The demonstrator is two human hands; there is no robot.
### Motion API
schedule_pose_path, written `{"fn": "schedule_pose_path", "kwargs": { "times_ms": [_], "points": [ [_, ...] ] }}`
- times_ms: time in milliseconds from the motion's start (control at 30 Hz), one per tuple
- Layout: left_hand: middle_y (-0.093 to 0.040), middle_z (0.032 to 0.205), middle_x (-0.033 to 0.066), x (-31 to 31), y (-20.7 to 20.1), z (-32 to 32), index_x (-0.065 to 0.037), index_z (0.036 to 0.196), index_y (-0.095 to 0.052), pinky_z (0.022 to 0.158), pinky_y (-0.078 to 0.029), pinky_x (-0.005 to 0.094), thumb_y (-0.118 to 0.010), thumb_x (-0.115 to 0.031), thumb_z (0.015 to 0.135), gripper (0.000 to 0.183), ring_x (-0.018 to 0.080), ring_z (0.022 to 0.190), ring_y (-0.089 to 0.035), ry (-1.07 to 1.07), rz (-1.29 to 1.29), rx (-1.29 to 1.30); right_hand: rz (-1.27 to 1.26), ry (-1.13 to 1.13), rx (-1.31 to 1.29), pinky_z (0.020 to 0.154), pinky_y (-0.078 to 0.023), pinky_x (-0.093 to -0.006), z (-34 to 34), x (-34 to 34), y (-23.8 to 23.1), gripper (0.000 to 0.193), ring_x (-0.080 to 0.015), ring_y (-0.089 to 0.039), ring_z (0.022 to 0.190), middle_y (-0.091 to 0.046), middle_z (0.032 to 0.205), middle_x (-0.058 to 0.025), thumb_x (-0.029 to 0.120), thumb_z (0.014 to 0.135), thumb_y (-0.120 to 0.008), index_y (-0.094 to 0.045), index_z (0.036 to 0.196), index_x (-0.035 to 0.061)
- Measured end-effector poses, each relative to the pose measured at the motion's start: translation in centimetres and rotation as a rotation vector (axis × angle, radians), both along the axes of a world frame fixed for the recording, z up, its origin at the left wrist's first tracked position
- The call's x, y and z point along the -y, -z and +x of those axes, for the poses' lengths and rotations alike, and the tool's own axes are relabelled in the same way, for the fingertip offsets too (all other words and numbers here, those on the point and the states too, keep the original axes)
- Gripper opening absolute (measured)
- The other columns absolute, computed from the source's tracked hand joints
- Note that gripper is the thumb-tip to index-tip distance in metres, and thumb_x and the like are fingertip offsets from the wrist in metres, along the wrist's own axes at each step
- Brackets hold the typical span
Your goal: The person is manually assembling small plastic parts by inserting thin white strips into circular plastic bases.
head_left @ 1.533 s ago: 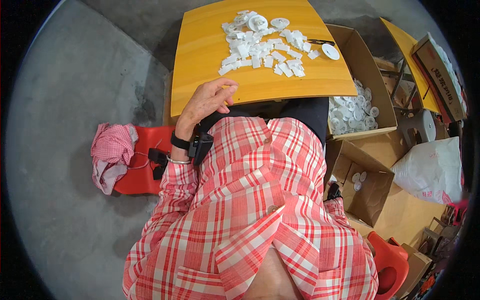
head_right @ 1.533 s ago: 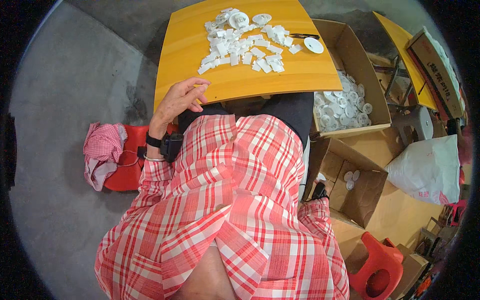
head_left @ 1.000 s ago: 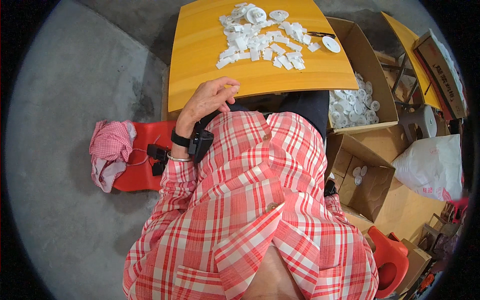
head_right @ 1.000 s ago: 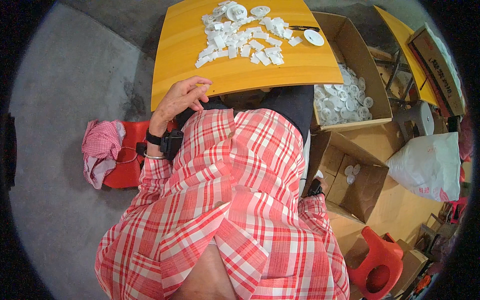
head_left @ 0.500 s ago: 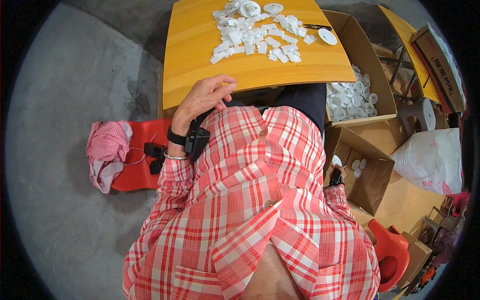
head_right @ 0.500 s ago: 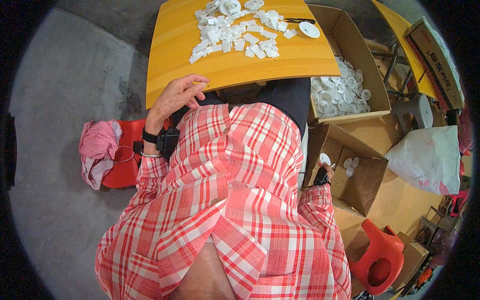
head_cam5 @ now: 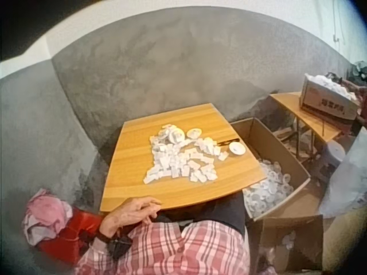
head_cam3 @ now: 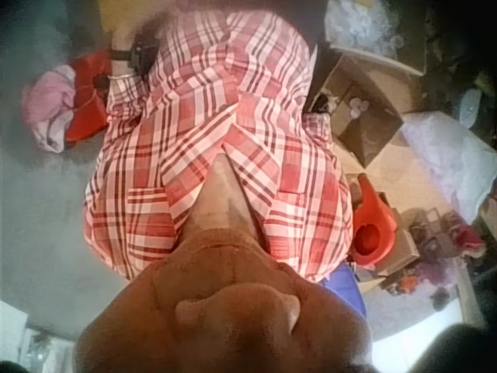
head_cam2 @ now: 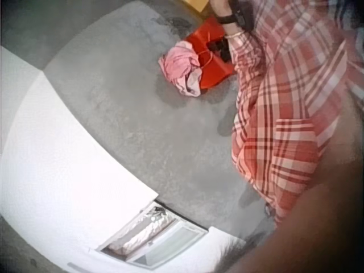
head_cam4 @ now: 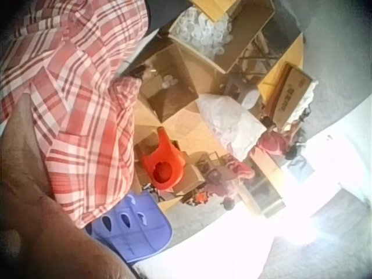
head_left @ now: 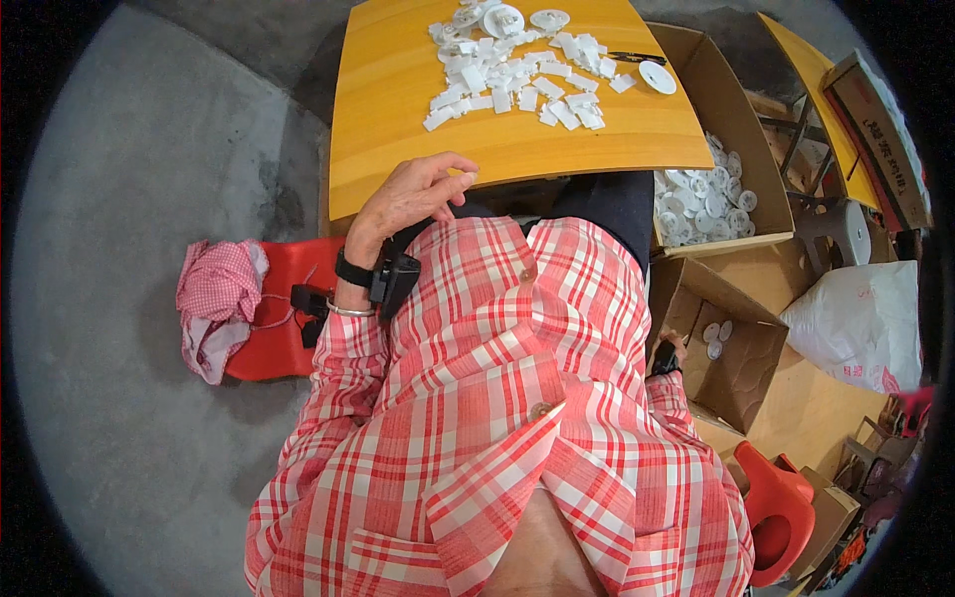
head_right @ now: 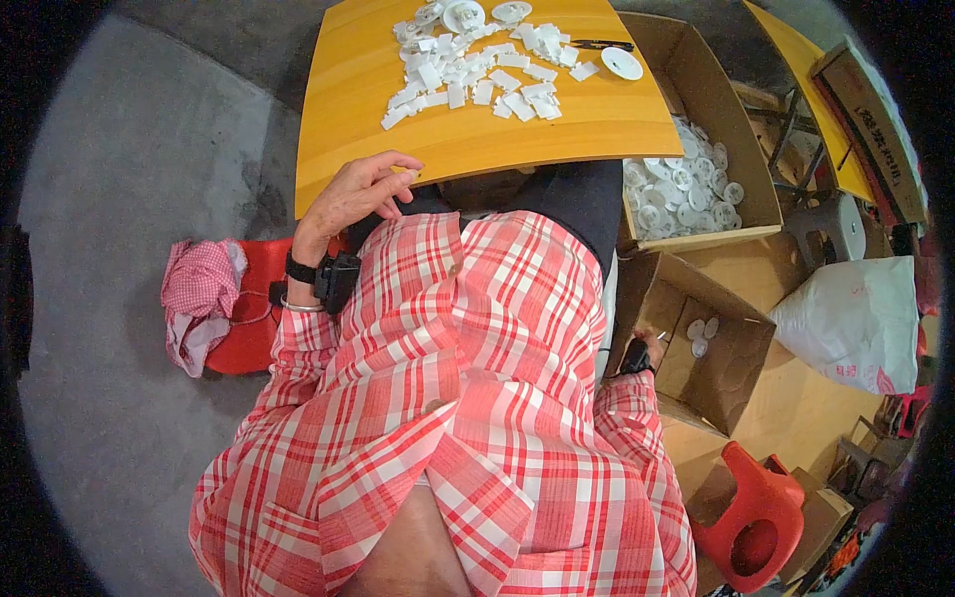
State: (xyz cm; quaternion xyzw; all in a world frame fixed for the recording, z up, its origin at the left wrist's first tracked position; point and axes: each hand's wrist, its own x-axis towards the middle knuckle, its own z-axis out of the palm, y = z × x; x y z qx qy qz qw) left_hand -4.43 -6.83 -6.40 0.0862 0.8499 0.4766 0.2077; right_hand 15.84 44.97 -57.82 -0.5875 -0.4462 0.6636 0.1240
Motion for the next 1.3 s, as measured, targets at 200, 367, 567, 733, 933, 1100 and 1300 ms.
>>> {"fn": "schedule_pose_path", "kwargs": {
  "times_ms": [200,367,567,733,933,1100,1300],
  "points": [
    [-0.06,0.078,0.0074,1.2,-1.1,-2.2,-0.004,0.112,-0.056,0.057,-0.051,0.0225,-0.052,-0.034,0.091,0.037,0.0118,0.063,-0.061,-0.026,-0.047,-0.066,0.148,-0.199,-0.073,0.052,-0.038,-0.0295,-6.1,2.4,-16.5,0.043,-0.0155,-0.046,0.052,-0.053,0.062,-0.0034,0.046,0.086,-0.056,-0.056,0.072,0.0049],
    [-0.06,0.076,0.0074,0.1,-0.8,-4.5,-0.003,0.108,-0.058,0.055,-0.051,0.0232,-0.053,-0.037,0.09,0.039,0.0125,0.06,-0.06,-0.03,-0.004,-0.098,0.186,-0.255,-0.086,0.049,-0.034,-0.0281,-8.7,1.5,-17.3,0.047,-0.0129,-0.042,0.049,-0.046,0.056,-0.0004,0.049,0.085,-0.056,-0.055,0.068,0.005],
    [-0.063,0.075,0.0079,1.8,0.6,-12.5,-0.005,0.099,-0.062,0.063,-0.051,0.0344,-0.059,-0.035,0.084,0.034,0.0213,0.067,-0.063,-0.066,-0.25,-0.453,0.319,-0.261,-0.334,0.047,-0.033,-0.0255,-13.9,6.1,-24.1,0.038,-0.0088,-0.039,0.053,-0.045,0.062,0.0024,0.038,0.089,-0.055,-0.051,0.07,0.006],
    [-0.04,0.134,0.0208,-1.4,-3.6,-16.7,-0.014,0.134,-0.039,0.108,-0.023,0.0419,-0.058,-0.022,0.083,0.054,0.0399,0.127,-0.032,0.008,-0.137,-0.63,0.457,-0.053,-0.495,0.044,-0.027,-0.0242,-17.8,10.3,-30.9,0.042,-0.007,-0.034,0.05,-0.04,0.058,0.0045,0.041,0.088,-0.057,-0.044,0.063,0.0095],
    [-0.041,0.132,0.0214,-0.8,-1.3,-23.9,-0.002,0.128,-0.041,0.103,-0.028,0.0475,-0.052,-0.005,0.076,0.053,0.0398,0.128,-0.03,0.129,-0.862,-1.028,0.456,-0.053,-0.585,0.045,-0.023,-0.0233,-20.8,16.5,-37.6,0.042,-0.0055,-0.031,0.051,-0.037,0.057,0.0062,0.039,0.088,-0.057,-0.042,0.061,0.0114],
    [-0.033,0.138,0.0192,-2.4,-1.1,-24.2,-0.007,0.13,-0.039,0.103,-0.024,0.0568,-0.053,-0.005,0.077,0.055,0.039,0.132,-0.023,0.372,-0.972,-1.107,0.5,-0.178,-0.723,0.048,-0.02,-0.0228,-19.0,18.3,-39.0,0.041,-0.0035,-0.025,0.054,-0.031,0.058,0.0083,0.031,0.093,-0.052,-0.036,0.06,0.0129],
    [-0.043,0.125,0.0087,-2.4,-1.7,-24.9,-0.016,0.121,-0.045,0.086,-0.043,0.0441,-0.052,-0.005,0.081,0.043,0.0271,0.118,-0.041,0.48,-1.333,-1.143,0.461,-0.267,-0.728,0.049,-0.019,-0.0221,-17.6,19.6,-41.4,0.041,-0.0032,-0.024,0.055,-0.03,0.059,0.0083,0.027,0.093,-0.052,-0.032,0.06,0.0137]
  ]
}}
